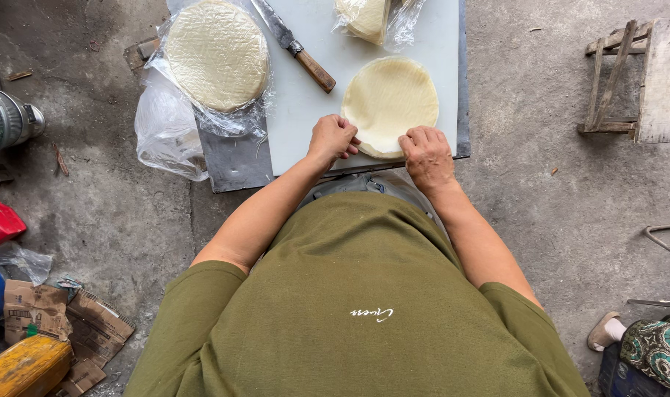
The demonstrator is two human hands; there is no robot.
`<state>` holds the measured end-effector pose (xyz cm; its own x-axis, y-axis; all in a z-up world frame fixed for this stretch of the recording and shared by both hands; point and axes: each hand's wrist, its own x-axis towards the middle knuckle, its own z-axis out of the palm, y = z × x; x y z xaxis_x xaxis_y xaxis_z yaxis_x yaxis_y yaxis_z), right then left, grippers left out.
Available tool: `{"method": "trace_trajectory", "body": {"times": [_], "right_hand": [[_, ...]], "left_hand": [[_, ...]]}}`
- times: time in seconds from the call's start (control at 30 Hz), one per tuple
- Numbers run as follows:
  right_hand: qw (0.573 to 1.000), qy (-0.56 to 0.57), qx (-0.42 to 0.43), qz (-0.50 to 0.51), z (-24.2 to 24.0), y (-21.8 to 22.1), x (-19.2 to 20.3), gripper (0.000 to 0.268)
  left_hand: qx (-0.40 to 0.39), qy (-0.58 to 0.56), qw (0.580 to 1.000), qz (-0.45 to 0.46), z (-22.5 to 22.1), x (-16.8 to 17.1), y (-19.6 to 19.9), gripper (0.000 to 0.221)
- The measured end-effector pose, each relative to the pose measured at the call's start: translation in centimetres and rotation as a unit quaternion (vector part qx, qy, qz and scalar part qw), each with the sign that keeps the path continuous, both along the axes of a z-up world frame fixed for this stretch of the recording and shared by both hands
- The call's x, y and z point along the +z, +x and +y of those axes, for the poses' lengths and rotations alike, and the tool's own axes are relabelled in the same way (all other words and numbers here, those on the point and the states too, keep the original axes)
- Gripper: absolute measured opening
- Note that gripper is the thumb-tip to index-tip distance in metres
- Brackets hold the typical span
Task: The person separates thin round flatbreads from a stack, folds them into quarters, stacks them, and then cuts through the stack with a knife.
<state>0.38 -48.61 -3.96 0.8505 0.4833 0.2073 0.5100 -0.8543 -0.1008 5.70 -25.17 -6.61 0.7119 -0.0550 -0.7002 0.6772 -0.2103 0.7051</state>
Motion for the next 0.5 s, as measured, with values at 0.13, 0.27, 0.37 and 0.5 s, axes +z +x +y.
{"method": "trace_trajectory", "body": {"times": [0.13,0.27,0.37,0.5], "right_hand": [[1.000,0.013,0.002,0.003,-0.1,-0.5,-0.3,0.022],[1.000,0.016,-0.003,0.013,-0.2,-0.8,-0.4,0.024],[1.000,0.010,0.004,0.008,-0.3,-1.1,-0.3,0.025],[1.000,-0.001,0.010,0.018,-0.4,-1.3,-0.1,0.032]], "left_hand": [[-0.018,0.022,1.000,0.002,0.3,0.2,-0.2,0.013],[-0.025,0.034,0.999,0.004,0.3,0.3,-0.4,0.012],[-0.028,0.036,0.999,0.002,0.3,0.2,-0.4,0.012],[-0.038,0.036,0.999,-0.001,0.4,0.0,-0.3,0.012]]}}
